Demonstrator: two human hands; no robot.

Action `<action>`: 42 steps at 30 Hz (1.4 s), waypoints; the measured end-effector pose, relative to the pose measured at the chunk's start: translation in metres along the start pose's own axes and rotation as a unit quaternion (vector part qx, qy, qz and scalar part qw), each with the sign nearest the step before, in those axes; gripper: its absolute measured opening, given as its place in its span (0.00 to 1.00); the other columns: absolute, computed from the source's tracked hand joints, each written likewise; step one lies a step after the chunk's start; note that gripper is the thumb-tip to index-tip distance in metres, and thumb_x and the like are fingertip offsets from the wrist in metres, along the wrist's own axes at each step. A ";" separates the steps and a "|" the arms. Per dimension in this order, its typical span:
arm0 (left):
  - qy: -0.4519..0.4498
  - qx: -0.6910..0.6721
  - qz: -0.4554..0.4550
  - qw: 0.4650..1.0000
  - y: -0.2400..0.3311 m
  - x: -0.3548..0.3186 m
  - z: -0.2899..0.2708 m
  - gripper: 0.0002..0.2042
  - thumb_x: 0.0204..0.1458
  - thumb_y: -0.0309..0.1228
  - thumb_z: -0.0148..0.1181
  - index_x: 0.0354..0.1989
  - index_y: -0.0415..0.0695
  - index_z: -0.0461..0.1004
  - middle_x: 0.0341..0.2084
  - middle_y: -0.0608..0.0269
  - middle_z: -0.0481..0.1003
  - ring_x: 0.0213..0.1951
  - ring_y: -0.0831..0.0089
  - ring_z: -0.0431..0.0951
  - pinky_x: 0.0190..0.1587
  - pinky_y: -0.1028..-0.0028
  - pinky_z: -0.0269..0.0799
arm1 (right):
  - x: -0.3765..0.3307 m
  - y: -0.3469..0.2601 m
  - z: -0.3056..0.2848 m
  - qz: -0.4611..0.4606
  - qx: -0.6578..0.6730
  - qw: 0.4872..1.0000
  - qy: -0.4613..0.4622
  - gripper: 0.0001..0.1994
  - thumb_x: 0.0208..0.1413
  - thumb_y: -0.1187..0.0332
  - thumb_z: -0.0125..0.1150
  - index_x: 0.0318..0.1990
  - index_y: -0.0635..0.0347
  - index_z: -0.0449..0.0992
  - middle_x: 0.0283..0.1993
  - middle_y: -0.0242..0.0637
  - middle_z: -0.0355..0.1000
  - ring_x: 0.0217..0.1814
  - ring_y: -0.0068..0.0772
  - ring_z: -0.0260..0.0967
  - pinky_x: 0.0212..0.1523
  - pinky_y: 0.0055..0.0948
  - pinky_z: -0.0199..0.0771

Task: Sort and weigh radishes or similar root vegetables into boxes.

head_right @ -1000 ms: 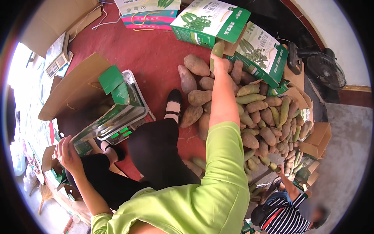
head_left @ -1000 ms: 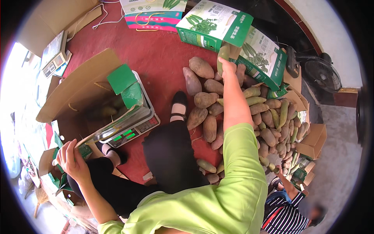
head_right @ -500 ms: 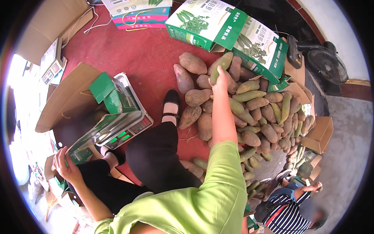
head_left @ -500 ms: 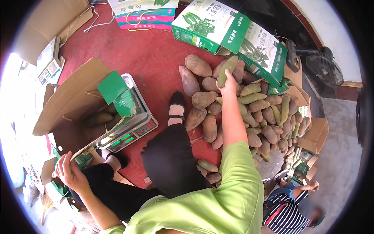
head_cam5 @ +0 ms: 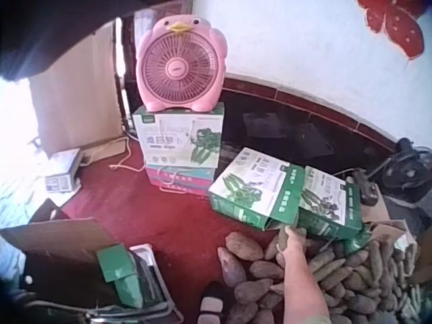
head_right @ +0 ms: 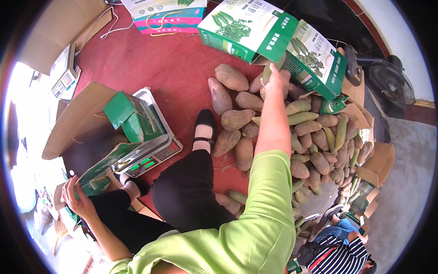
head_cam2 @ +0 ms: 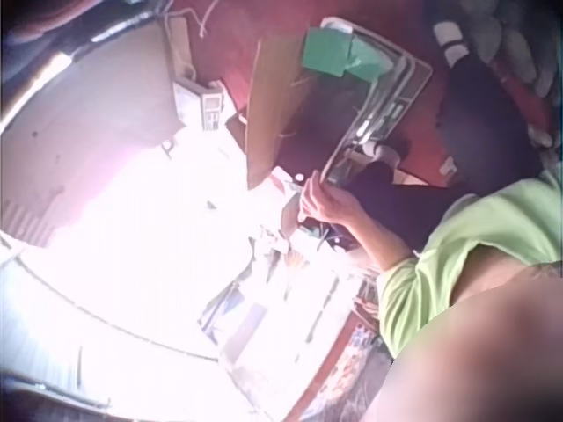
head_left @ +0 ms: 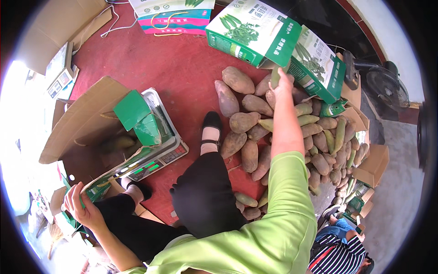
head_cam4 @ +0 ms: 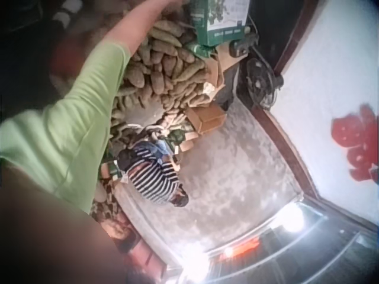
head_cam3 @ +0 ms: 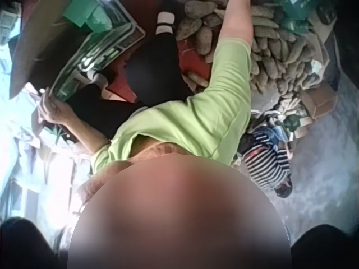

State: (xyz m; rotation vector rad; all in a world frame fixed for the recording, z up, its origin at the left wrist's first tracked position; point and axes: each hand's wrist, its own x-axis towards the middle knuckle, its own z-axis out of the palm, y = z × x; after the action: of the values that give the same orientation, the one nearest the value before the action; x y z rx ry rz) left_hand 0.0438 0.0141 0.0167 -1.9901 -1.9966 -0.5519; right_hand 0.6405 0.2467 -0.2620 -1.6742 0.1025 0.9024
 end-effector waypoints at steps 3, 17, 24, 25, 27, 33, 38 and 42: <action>-0.001 0.009 0.008 1.000 0.000 0.001 0.000 0.07 0.51 0.24 0.53 0.37 0.41 0.74 0.32 0.60 0.74 0.37 0.65 0.72 0.48 0.68 0.57 | -0.026 0.024 -0.005 0.047 0.037 0.998 -0.022 0.16 0.46 0.56 0.66 0.40 0.50 0.70 0.34 0.32 0.68 0.33 0.35 0.66 0.29 0.37 0.70; -0.006 -0.025 0.024 0.999 0.005 0.001 -0.009 0.08 0.48 0.23 0.53 0.37 0.40 0.74 0.31 0.59 0.74 0.36 0.64 0.71 0.46 0.67 0.60 | -0.142 0.071 -0.021 0.089 -0.017 0.960 -0.264 0.18 0.51 0.53 0.60 0.41 0.57 0.70 0.31 0.36 0.70 0.30 0.35 0.69 0.26 0.34 0.71; -0.014 -0.035 0.015 0.999 0.008 0.000 -0.012 0.09 0.44 0.21 0.54 0.34 0.41 0.75 0.31 0.58 0.73 0.36 0.63 0.72 0.47 0.67 0.59 | -0.103 0.039 0.027 0.173 0.088 0.969 -0.153 0.22 0.50 0.54 0.63 0.47 0.53 0.66 0.41 0.38 0.66 0.38 0.37 0.66 0.28 0.33 0.74; -0.012 -0.032 0.009 0.999 0.009 0.000 -0.014 0.09 0.44 0.21 0.54 0.34 0.41 0.75 0.31 0.58 0.73 0.36 0.63 0.72 0.47 0.67 0.59 | -0.110 0.045 0.027 0.174 0.100 0.967 -0.156 0.21 0.50 0.54 0.63 0.47 0.53 0.66 0.41 0.37 0.66 0.38 0.38 0.66 0.29 0.34 0.74; -0.017 -0.024 0.016 0.999 0.009 -0.001 -0.021 0.09 0.43 0.21 0.55 0.34 0.41 0.75 0.30 0.59 0.73 0.36 0.64 0.72 0.46 0.67 0.60 | -0.133 0.064 0.017 0.183 0.049 0.964 -0.184 0.20 0.49 0.53 0.63 0.45 0.51 0.68 0.39 0.35 0.68 0.37 0.37 0.67 0.28 0.33 0.73; -0.021 -0.052 0.025 0.998 0.012 0.003 -0.029 0.09 0.41 0.21 0.56 0.33 0.44 0.76 0.29 0.61 0.74 0.36 0.64 0.73 0.44 0.67 0.61 | -0.205 0.079 -0.038 0.060 -0.079 0.948 -0.303 0.15 0.49 0.57 0.63 0.36 0.59 0.71 0.28 0.34 0.71 0.23 0.28 0.68 0.18 0.27 0.68; -0.016 -0.078 0.027 0.996 0.010 0.001 -0.031 0.08 0.42 0.22 0.56 0.32 0.45 0.75 0.28 0.65 0.74 0.35 0.66 0.73 0.43 0.68 0.62 | -0.293 0.022 -0.041 -0.121 -0.152 0.915 -0.353 0.18 0.51 0.67 0.62 0.48 0.66 0.69 0.38 0.33 0.72 0.32 0.24 0.69 0.27 0.24 0.71; -0.002 -0.088 0.029 0.996 0.007 -0.005 -0.032 0.07 0.43 0.23 0.57 0.32 0.45 0.75 0.28 0.66 0.73 0.34 0.67 0.73 0.43 0.68 0.62 | -0.366 -0.024 -0.019 -0.229 -0.148 0.862 -0.427 0.24 0.48 0.71 0.63 0.53 0.70 0.66 0.46 0.37 0.70 0.45 0.24 0.68 0.46 0.22 0.68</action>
State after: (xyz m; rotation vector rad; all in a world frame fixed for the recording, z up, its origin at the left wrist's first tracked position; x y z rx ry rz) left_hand 0.0486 -0.0050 0.0435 -2.1445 -1.9470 -0.7341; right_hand 0.4065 0.0966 -0.0213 -1.3257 -1.0430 1.2389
